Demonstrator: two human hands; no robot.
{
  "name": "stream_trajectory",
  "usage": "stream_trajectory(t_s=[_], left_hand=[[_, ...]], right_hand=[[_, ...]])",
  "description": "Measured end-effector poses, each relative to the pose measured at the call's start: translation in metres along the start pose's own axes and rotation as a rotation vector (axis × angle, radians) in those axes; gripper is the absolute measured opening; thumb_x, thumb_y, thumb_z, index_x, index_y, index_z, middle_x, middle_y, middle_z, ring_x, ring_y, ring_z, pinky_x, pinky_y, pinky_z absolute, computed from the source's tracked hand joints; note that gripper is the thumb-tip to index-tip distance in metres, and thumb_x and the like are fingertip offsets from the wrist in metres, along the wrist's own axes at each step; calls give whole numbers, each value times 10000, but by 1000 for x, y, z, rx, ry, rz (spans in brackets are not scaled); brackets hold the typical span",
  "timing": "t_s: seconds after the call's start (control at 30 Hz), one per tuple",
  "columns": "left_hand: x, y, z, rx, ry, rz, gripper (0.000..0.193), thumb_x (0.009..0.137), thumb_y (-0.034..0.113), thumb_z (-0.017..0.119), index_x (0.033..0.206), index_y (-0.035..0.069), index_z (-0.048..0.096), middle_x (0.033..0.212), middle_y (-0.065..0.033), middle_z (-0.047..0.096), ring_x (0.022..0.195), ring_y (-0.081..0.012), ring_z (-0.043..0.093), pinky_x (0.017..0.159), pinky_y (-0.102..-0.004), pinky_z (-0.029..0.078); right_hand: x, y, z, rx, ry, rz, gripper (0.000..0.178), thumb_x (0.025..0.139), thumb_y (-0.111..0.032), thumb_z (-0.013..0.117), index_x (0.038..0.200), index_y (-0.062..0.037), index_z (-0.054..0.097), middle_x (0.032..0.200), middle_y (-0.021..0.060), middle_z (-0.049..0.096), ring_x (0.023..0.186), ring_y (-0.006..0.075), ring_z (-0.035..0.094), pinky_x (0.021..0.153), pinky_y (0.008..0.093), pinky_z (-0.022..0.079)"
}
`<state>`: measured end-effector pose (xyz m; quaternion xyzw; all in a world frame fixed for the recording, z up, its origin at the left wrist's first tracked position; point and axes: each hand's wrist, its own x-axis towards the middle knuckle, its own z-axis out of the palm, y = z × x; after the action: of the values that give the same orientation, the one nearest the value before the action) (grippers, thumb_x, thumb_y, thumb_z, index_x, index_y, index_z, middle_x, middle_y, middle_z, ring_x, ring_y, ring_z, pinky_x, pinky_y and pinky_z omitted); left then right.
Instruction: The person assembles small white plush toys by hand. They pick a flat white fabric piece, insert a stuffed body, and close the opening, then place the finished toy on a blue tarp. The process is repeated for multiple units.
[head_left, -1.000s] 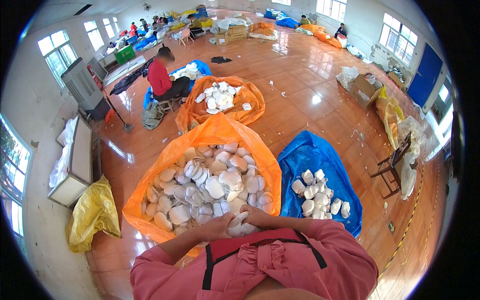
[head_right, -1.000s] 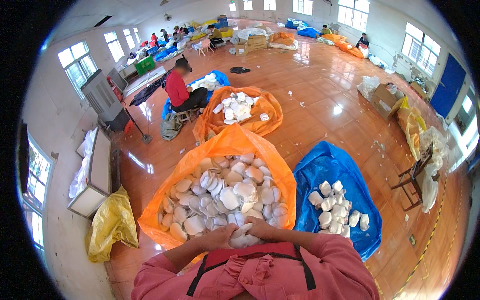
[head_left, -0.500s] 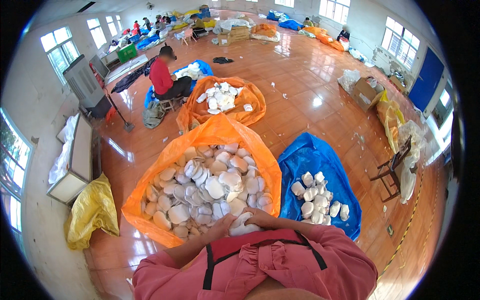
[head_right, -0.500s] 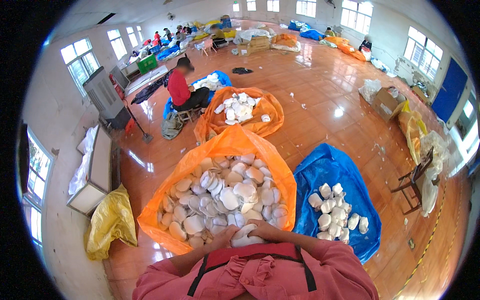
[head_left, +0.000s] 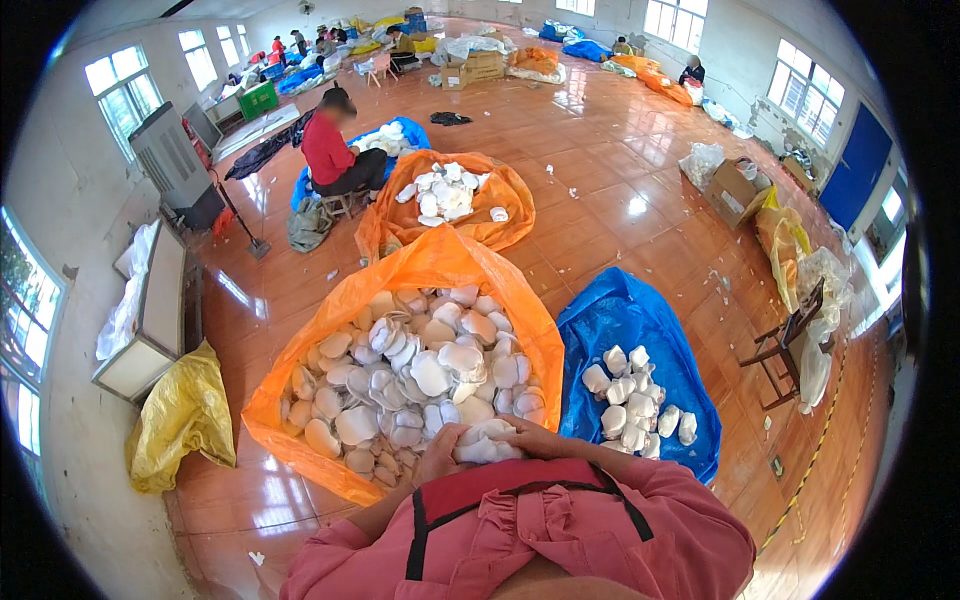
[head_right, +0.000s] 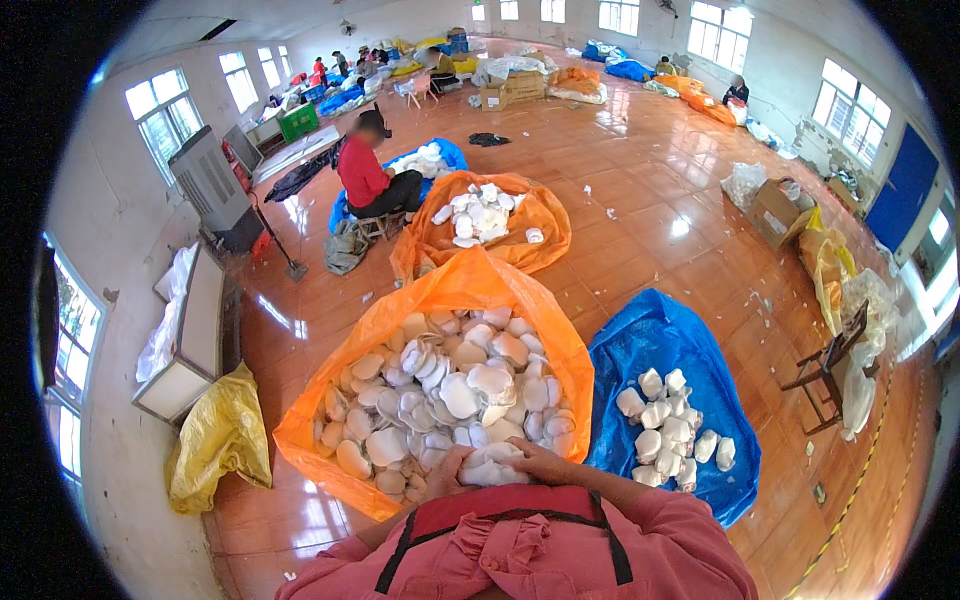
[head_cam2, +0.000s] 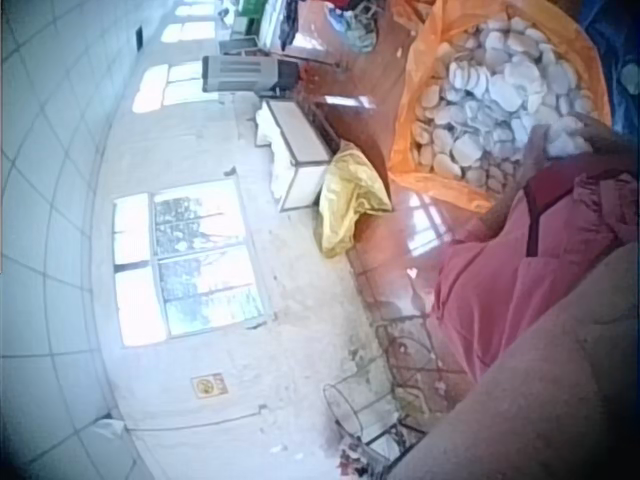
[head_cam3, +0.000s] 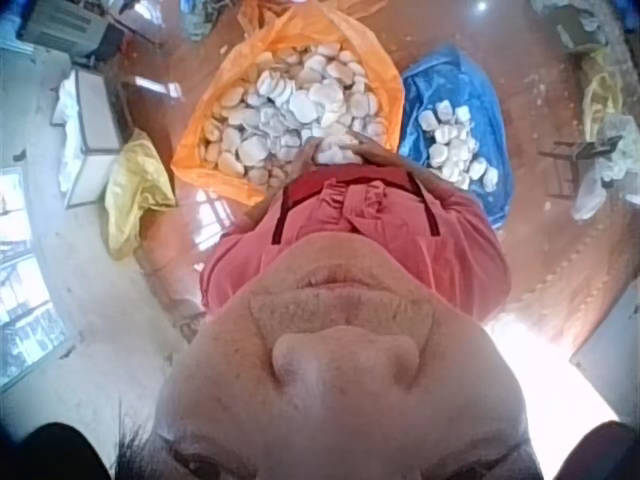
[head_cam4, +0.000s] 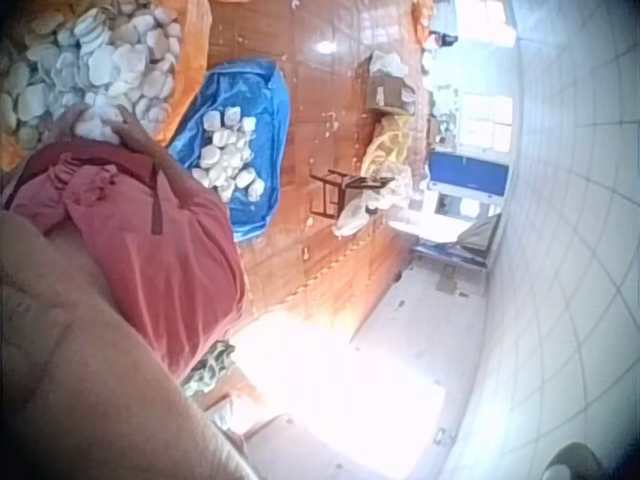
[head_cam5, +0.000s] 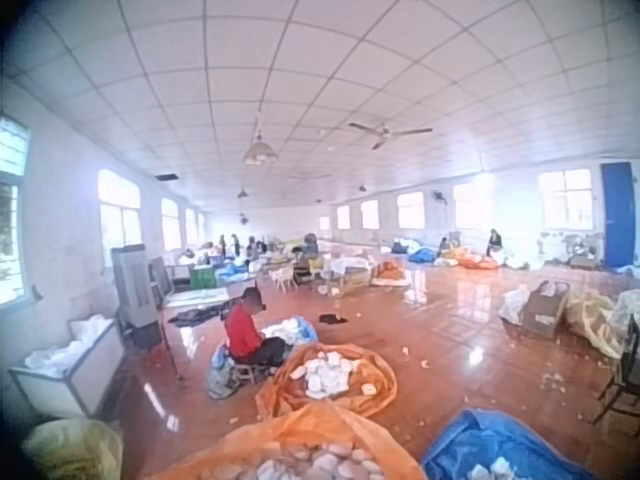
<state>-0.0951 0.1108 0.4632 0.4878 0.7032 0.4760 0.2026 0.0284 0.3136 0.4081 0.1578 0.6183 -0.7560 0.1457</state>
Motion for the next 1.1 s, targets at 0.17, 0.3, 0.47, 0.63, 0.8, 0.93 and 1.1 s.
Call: stream_trajectory(t_s=[0.17, 0.3, 0.47, 0.63, 0.8, 0.93, 1.1], left_hand=[[6, -22, 3, -51, 47, -126, 590, 677, 149, 820, 1186, 51, 538, 1082, -130, 615, 1008, -250, 608, 854, -328, 483], [24, 0, -5, -215, 56, -269, 564, 692, 92, 792, 1195, 37, 543, 1073, -95, 630, 975, -196, 610, 854, -317, 485], [30, -27, 2, -514, 57, -400, 532, 722, 39, 743, 1208, 12, 529, 1066, -78, 625, 952, -171, 599, 851, -301, 486], [49, -1, 1, -672, 136, -541, 490, 774, 5, 693, 1227, 7, 505, 1053, -105, 618, 918, -188, 607, 820, -303, 507], [54, -10, 10, -999, 183, -713, 412, 812, -11, 666, 1194, 10, 514, 1025, -113, 619, 869, -221, 625, 743, -366, 549], [55, -22, 13, -1059, 157, -743, 391, 820, -6, 665, 1182, 12, 518, 1010, -112, 621, 855, -229, 629, 718, -385, 555], [52, -25, 18, -993, 176, -726, 374, 824, 21, 676, 1167, 4, 528, 1018, -112, 625, 865, -214, 626, 726, -358, 547]], right_hand=[[-3, 4, -7, -236, -38, -156, 860, 749, -350, 766, 1395, -32, 296, 1294, 135, 472, 1208, 220, 446, 1019, 329, 361], [-7, -14, -4, -285, -9, -153, 930, 702, -324, 812, 1398, -27, 273, 1313, 139, 453, 1224, 215, 431, 1028, 333, 357], [-12, -37, 7, -215, 59, -153, 934, 688, -332, 815, 1391, -28, 280, 1298, 155, 466, 1212, 229, 448, 1019, 340, 370], [-5, -42, 8, -187, 177, -148, 941, 689, -342, 813, 1391, -16, 279, 1273, 175, 492, 1170, 247, 491, 998, 336, 396], [-14, -49, 9, -150, 214, -65, 954, 698, -348, 818, 1402, -11, 269, 1269, 179, 500, 1160, 243, 500, 994, 334, 404], [-8, -24, 3, -96, 159, -162, 958, 698, -336, 824, 1398, 6, 267, 1267, 174, 508, 1155, 245, 508, 994, 342, 407], [-4, -23, 6, -218, 233, -194, 898, 692, -333, 830, 1362, 6, 336, 1246, 166, 523, 1141, 243, 519, 979, 345, 414]])
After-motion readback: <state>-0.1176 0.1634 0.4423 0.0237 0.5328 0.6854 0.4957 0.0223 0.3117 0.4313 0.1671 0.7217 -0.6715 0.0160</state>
